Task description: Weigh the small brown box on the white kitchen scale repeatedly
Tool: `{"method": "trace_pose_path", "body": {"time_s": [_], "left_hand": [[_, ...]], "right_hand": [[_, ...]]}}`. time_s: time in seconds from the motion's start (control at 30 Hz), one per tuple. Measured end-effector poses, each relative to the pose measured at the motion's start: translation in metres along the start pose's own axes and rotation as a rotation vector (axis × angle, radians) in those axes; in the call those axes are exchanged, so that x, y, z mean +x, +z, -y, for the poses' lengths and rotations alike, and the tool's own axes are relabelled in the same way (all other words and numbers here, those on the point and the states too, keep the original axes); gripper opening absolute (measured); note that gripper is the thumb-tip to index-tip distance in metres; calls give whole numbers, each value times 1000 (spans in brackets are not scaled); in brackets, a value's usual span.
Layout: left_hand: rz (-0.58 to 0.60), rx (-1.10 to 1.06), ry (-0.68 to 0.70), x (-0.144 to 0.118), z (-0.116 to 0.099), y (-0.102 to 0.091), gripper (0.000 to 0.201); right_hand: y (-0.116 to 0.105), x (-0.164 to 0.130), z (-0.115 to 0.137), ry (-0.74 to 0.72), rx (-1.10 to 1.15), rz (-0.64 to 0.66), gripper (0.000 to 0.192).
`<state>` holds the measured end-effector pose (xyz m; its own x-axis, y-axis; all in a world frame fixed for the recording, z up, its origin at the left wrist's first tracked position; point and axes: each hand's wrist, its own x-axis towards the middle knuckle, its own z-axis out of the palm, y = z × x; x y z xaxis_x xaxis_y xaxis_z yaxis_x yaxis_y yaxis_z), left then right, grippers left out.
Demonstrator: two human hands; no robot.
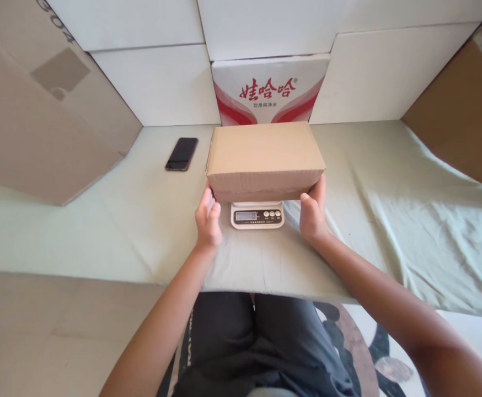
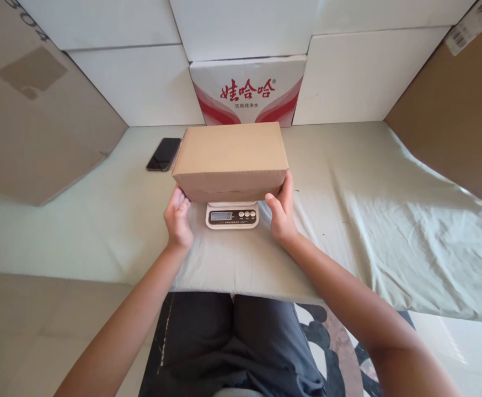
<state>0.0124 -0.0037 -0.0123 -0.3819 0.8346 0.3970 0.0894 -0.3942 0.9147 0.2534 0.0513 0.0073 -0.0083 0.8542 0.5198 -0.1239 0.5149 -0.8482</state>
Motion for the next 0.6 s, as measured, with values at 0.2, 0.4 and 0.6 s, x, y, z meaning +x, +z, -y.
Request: {"method": "trace_pose_path", "body": {"time_s": [0.2,0.4,0.6], "left_hand": [[-85,-33,99,2,-2,1,67],[-158,-37,80,7,-3,-2,65],[-151,-72,25,10,-4,1,68]], "right_hand": [[-7,7,-11,-49,7,-5,62],[-17,12,-15,-7,-30,-122,65],[-16,10,-15,33,-36,-170,59]]}}
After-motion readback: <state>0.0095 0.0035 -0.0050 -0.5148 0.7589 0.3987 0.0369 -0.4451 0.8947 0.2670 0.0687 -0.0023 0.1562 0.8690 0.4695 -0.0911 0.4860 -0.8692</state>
